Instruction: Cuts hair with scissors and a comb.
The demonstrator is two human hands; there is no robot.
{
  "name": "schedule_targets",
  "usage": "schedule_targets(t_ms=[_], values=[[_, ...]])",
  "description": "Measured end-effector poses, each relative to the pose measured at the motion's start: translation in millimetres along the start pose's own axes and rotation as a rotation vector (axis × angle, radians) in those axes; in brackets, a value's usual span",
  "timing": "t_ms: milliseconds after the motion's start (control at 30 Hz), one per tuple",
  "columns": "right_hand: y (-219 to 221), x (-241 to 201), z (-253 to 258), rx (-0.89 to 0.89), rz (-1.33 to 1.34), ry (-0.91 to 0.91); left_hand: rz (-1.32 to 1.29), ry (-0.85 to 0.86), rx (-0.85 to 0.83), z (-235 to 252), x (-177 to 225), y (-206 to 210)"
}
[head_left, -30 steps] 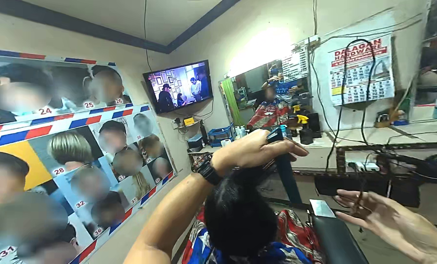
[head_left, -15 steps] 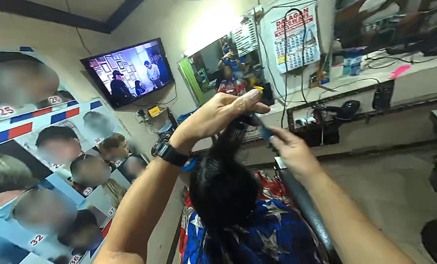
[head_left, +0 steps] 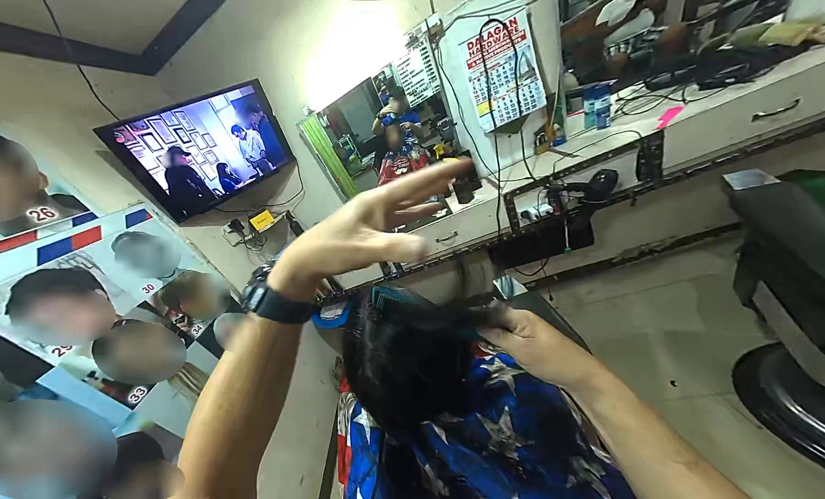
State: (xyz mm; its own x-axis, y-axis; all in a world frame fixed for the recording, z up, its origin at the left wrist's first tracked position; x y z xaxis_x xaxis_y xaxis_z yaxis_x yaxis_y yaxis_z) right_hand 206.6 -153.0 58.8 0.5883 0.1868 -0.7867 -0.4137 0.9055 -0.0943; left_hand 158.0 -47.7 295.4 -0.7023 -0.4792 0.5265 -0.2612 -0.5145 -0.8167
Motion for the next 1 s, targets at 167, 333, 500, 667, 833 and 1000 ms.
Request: schedule_targets(t_ms=[167,333,500,667,833,1000], values=[[3,-7,-25,-0.106,0.306,-0.016,0.173,-0.381,-0.013,-69,-66,-3],[-15,-17,-27,-0.002,0.542,0.034,0.348,-0.33,-0.303,-40,-70,56],[-62,-24,-6,0.151,0.517,-0.102,0.203,-0.408,-0.367,-17,-62,86],[-66,-3,24,0.337,-0.116,0.029,0.088,-0.254,-0.391,-19,-34,90],[-22,-3,11,0.185,-0.235,-0.13,0.169,-0.151,-0.397,-6,-16,89],[4,-13,-27,-0.042,0.15,-0.124,0.442,-0.247,-0.445,27,-36,81]])
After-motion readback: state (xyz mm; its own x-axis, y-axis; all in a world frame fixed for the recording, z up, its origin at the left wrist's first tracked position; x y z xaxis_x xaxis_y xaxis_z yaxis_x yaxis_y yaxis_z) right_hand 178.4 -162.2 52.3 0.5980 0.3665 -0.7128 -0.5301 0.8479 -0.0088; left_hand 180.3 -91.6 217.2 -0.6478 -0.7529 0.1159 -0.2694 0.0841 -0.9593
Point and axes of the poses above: each hand's wrist, its own z-axis towards the middle knuckle, its own y-axis out of the palm, x = y × z, the point moved 7 cm from there along z, towards the middle knuckle, and after that the axes turned 3 degrees about x, right-handed, at the moved point
